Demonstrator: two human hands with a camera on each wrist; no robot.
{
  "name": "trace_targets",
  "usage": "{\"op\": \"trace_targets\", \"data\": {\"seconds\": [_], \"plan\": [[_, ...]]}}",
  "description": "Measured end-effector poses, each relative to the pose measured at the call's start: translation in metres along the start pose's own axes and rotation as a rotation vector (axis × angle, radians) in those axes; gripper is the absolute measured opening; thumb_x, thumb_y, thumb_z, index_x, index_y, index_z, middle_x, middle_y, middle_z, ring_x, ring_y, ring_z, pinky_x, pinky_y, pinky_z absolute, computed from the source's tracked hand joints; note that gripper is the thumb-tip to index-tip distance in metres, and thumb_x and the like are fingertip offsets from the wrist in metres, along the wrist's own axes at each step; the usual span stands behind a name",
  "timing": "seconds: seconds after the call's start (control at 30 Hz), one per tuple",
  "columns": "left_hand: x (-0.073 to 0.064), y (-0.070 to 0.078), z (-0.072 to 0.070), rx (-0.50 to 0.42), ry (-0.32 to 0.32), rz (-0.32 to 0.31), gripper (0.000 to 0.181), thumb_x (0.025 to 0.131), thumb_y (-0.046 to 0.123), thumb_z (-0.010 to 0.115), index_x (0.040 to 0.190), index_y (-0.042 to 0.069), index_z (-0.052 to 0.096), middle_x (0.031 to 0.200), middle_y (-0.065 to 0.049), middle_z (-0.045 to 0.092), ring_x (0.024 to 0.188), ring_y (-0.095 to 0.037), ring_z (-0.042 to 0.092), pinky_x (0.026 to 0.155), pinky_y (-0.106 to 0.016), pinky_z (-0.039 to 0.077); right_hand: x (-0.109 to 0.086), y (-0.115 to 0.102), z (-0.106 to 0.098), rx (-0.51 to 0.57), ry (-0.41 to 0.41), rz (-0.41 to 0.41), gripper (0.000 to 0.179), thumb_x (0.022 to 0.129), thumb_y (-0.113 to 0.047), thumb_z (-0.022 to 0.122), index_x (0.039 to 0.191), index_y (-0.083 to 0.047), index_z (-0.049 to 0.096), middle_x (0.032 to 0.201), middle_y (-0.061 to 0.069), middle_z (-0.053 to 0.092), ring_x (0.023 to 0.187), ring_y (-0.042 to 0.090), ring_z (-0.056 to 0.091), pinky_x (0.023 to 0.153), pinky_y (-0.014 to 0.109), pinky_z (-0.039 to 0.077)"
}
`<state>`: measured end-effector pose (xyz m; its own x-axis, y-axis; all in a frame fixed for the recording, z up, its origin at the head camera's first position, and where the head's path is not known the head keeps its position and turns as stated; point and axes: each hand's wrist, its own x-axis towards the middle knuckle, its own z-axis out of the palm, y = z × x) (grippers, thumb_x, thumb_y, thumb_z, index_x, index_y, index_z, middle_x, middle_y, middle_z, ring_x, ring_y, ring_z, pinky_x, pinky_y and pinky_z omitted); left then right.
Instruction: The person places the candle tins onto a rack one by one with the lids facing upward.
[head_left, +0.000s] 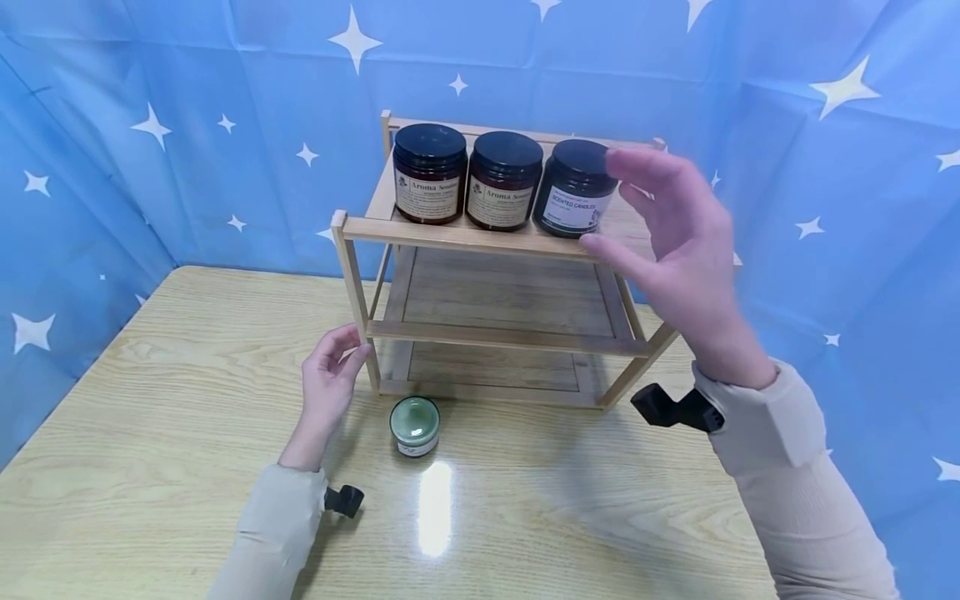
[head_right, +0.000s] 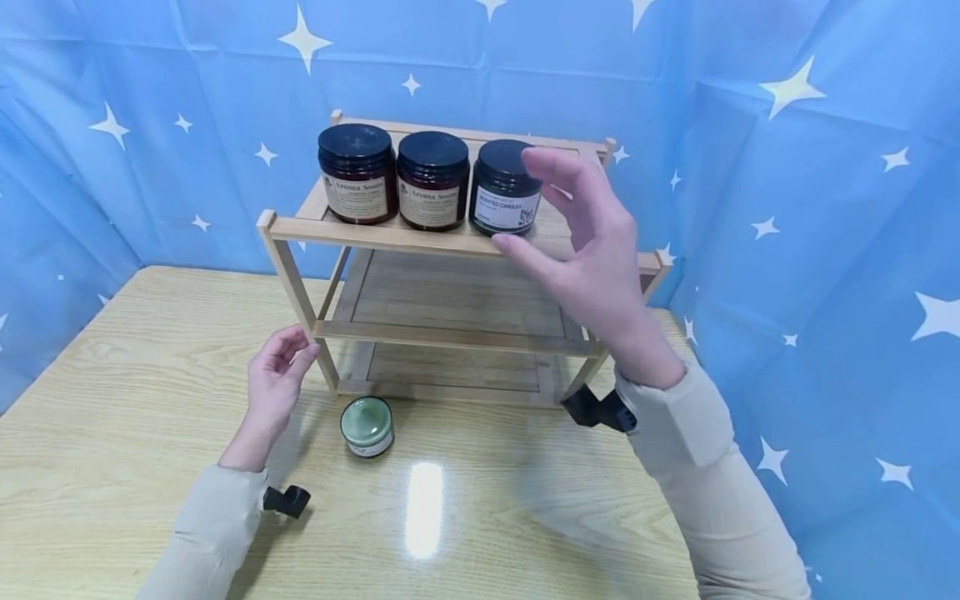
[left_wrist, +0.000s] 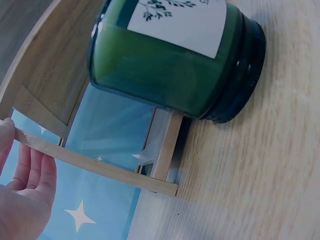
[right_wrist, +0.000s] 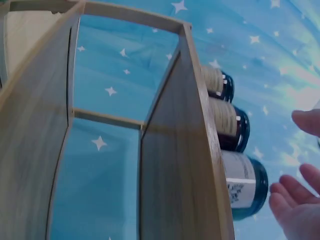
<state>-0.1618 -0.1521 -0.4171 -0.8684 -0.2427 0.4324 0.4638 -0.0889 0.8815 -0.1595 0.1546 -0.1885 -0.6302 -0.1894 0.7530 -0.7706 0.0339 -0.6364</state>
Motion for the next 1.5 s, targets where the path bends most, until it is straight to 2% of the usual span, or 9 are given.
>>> {"op": "trace_targets", "data": {"seconds": [0.27, 0.5, 0.73, 1.0, 1.17, 1.33, 1.5], "plan": [[0.000, 0.000, 0.000, -0.024, -0.007, 0.011, 0.044, 0.081, -0.021, 0.054, 0.102, 0.017, 0.064, 0.091, 0.004, 0.063, 0.088, -0.007, 0.060, 0.083, -0.018, 0.054, -0.021, -0.004, 0.011, 0.038, -0.069, -0.046, 0.053, 0.069, 0.016, 0.072, 0.117, 0.011, 0.052, 0.122, 0.018, 0.055, 0.121, 0.031, 0.048, 0.108, 0.042, 0.036], [0.000, 0.000, 0.000, -0.020, -0.011, 0.010, 0.044, 0.081, -0.021, 0.054, 0.102, 0.017, 0.063, 0.091, 0.005, 0.063, 0.089, -0.007, 0.060, 0.083, -0.018, 0.053, -0.044, -0.003, 0.023, 0.038, -0.178, -0.055, 0.055, 0.072, 0.009, 0.074, 0.117, 0.020, 0.046, 0.124, 0.021, 0.054, 0.121, 0.032, 0.048, 0.107, 0.042, 0.037], [0.000, 0.002, 0.001, -0.011, -0.009, -0.002, 0.043, 0.082, -0.019, 0.055, 0.102, 0.019, 0.063, 0.091, 0.007, 0.063, 0.089, -0.006, 0.060, 0.084, -0.018, 0.053, -0.066, 0.004, 0.033, 0.080, -0.258, -0.056, 0.061, 0.081, -0.013, 0.074, 0.119, 0.023, 0.042, 0.128, 0.019, 0.051, 0.123, 0.031, 0.045, 0.106, 0.042, 0.038], [-0.001, 0.002, 0.001, -0.013, 0.002, -0.016, 0.042, 0.082, -0.019, 0.055, 0.101, 0.018, 0.064, 0.091, 0.007, 0.063, 0.089, -0.007, 0.060, 0.085, -0.018, 0.053, -0.081, 0.012, 0.039, 0.086, -0.290, -0.031, 0.058, 0.082, -0.010, 0.073, 0.120, 0.021, 0.043, 0.130, 0.015, 0.051, 0.124, 0.028, 0.045, 0.106, 0.040, 0.039], [0.000, 0.003, 0.001, -0.001, 0.004, -0.023, 0.038, 0.082, -0.019, 0.055, 0.103, 0.013, 0.064, 0.091, 0.006, 0.063, 0.090, -0.007, 0.060, 0.085, -0.019, 0.053, -0.088, 0.015, 0.042, 0.089, -0.302, -0.007, 0.056, 0.076, 0.004, 0.073, 0.121, 0.019, 0.044, 0.131, 0.012, 0.051, 0.124, 0.028, 0.045, 0.106, 0.041, 0.039], [0.000, 0.002, 0.000, 0.007, 0.005, -0.025, 0.035, 0.082, -0.019, 0.056, 0.104, 0.008, 0.063, 0.091, 0.007, 0.063, 0.090, -0.007, 0.060, 0.086, -0.019, 0.053, -0.093, 0.017, 0.045, 0.095, -0.303, 0.012, 0.057, 0.073, 0.009, 0.073, 0.122, 0.017, 0.045, 0.131, 0.013, 0.051, 0.124, 0.027, 0.045, 0.105, 0.043, 0.039], [-0.001, 0.003, 0.001, -0.004, 0.003, -0.025, 0.037, 0.082, -0.019, 0.056, 0.103, 0.010, 0.063, 0.091, 0.007, 0.063, 0.090, -0.007, 0.060, 0.085, -0.019, 0.053, -0.097, 0.020, 0.048, 0.109, -0.303, 0.033, 0.056, 0.072, 0.011, 0.072, 0.121, 0.017, 0.045, 0.129, 0.019, 0.051, 0.124, 0.027, 0.045, 0.106, 0.044, 0.038]]}}
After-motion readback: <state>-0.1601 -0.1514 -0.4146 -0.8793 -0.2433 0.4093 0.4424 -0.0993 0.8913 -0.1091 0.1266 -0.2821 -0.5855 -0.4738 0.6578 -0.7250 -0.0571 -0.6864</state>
